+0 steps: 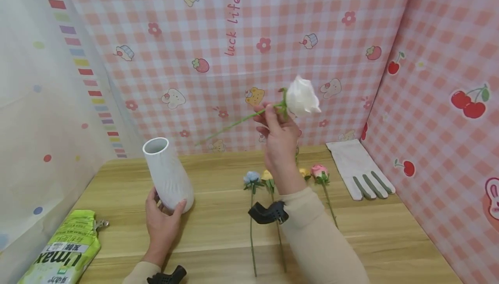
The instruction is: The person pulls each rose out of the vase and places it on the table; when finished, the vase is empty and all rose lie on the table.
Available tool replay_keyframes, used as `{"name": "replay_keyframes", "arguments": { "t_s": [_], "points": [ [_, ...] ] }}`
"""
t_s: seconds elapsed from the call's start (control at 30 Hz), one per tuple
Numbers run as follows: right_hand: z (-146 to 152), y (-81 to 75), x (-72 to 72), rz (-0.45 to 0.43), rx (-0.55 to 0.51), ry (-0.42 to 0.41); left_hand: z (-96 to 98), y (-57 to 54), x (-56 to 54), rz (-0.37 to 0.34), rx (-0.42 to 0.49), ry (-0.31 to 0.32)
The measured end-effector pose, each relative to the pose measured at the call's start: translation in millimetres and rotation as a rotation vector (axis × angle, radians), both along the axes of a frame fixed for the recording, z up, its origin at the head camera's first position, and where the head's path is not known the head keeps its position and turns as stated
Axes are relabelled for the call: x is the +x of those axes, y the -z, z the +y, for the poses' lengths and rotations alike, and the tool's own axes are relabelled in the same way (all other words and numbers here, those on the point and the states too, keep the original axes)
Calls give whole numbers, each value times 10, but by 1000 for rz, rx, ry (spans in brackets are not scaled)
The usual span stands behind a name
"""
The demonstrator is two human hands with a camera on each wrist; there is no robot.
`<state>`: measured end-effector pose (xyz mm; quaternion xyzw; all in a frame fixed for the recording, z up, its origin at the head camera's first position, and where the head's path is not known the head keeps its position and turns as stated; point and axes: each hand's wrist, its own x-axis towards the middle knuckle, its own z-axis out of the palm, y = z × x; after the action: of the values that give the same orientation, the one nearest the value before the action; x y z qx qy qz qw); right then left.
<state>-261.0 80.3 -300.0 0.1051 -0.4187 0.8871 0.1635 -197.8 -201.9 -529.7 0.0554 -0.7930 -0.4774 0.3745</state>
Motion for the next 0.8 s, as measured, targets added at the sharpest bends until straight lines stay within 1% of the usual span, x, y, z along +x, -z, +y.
{"name": "replay_keyframes", "arguments": {
  "t_s": [0.07, 0.13, 0.2, 0.3, 0.43, 0.53, 0.6, 0.67, 0.8],
  "points": [
    [175, 70, 23, -6, -34, 9, -8, 4, 0, -3, -3, -1],
    [316, 170, 51, -26, -38, 21, -5, 6, -2, -7, -5, -5],
    [395, 300, 74, -56, -19, 37, -3, 6, -2, -11, -4, -7],
    [420, 526, 97, -130, 4, 56, 9, 3, 0, -15, -1, -10],
    [316, 818, 107, -217, 53, 81, 4, 7, -4, -14, -2, -13],
    [195, 986, 117, -256, 114, 114, 9, 15, -9, -14, 2, -16],
    [101, 1079, 125, -271, 147, 144, 12, 18, -10, -15, 6, -17],
    [4, 1164, 133, -279, 169, 157, 12, 18, -10, -19, 8, -17],
    [-191, 1299, 141, -276, 226, 136, -7, 15, -12, -35, 3, -28]
  ]
}}
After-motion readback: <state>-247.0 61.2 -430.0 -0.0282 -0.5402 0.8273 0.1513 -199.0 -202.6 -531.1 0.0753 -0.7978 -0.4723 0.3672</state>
